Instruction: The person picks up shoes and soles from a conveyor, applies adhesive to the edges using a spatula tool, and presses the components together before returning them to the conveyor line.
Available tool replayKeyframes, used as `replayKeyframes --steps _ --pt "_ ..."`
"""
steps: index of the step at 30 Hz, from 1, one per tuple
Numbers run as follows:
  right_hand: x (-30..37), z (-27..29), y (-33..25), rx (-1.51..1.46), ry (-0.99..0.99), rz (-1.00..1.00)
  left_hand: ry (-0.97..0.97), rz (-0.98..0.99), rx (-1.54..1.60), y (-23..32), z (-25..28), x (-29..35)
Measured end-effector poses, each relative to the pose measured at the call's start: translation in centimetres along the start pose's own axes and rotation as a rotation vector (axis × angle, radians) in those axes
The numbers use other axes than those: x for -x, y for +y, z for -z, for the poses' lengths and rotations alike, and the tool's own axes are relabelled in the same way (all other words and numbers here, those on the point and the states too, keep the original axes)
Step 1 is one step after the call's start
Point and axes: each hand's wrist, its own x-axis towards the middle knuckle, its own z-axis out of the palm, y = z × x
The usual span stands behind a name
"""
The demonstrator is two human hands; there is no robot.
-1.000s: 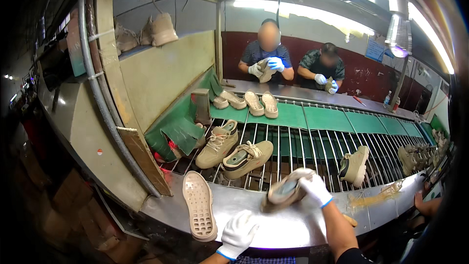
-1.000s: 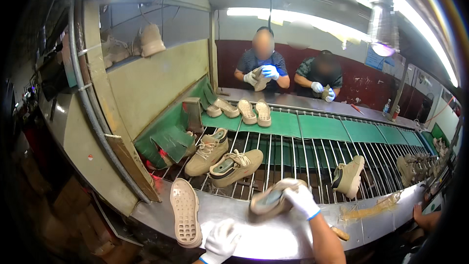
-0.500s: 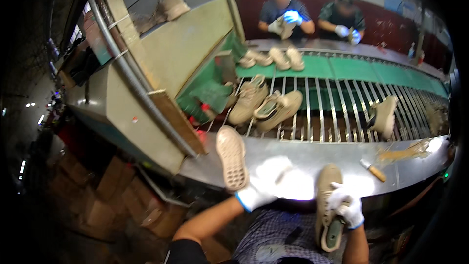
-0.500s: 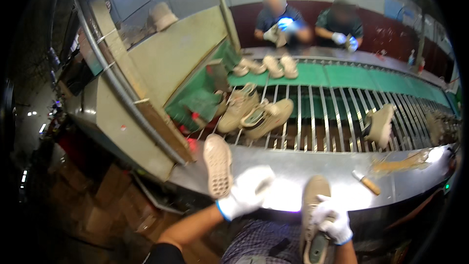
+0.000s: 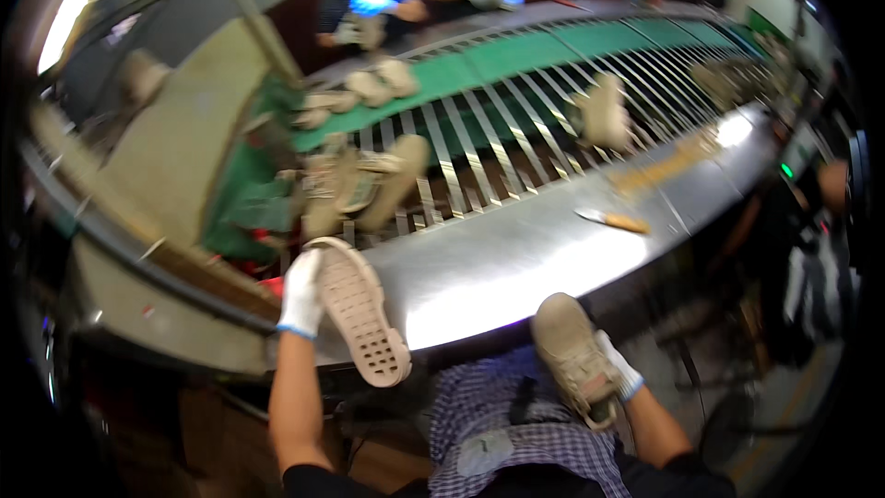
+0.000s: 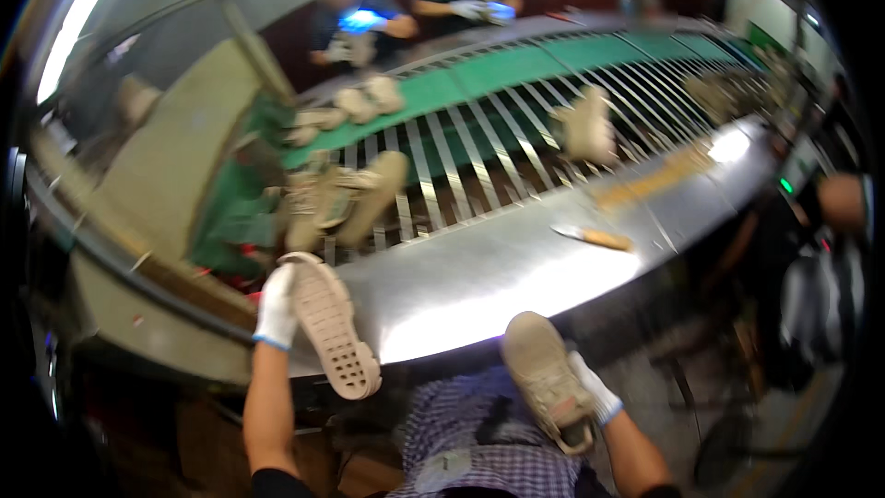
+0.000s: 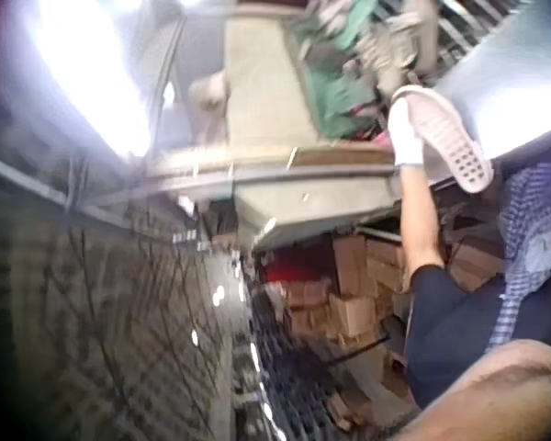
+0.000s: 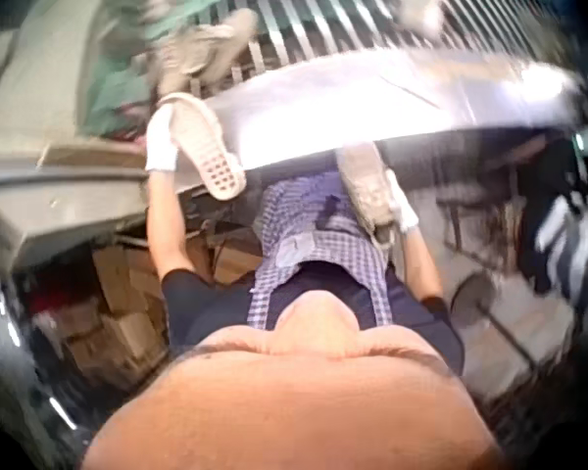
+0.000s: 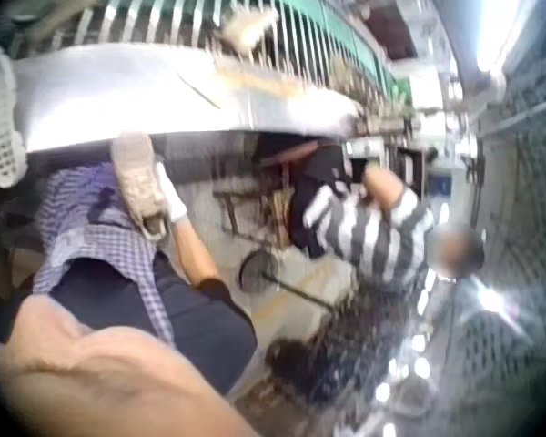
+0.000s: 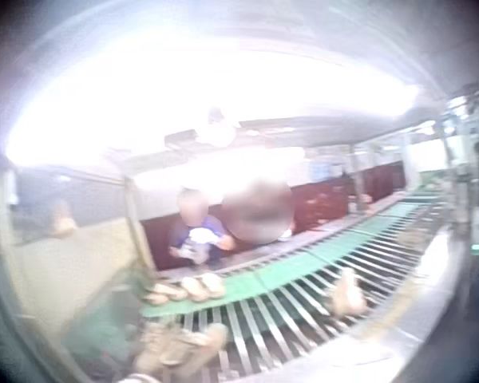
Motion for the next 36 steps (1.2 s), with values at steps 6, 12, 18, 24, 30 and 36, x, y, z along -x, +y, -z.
replayKeyframes --steps 6,12,18,24,30,36 --pt "2.7 -5.7 -3.6 -0.033 -0.190 -0.135 -0.241 -0.190 -0.266 4.1 -17.2 8.8" --pt "6.1 -11.5 -4.3 -0.070 -0.348 -0.012 -0.427 -0.267 -0.257 -3.7 -26.4 13.7" --pt "6.8 -8.3 -1.1 -0.083 -0.267 -0.099 -0.663 -0.348 -0.313 -8.4 -25.2 14.9" --pt "6.6 -6.7 0.6 0.155 -0.169 0.042 -0.650 -0.208 -0.362 -6.4 -25.2 14.2" --pt "5.2 -8.1 0.8 0.213 -0.203 0.130 -0.664 -0.241 -0.453 -4.2 -25.0 14.2" --pt "4.8 -8.5 0.5 0.304 -0.193 0.138 -0.656 -0.267 -0.486 -4.1 -23.9 14.3"
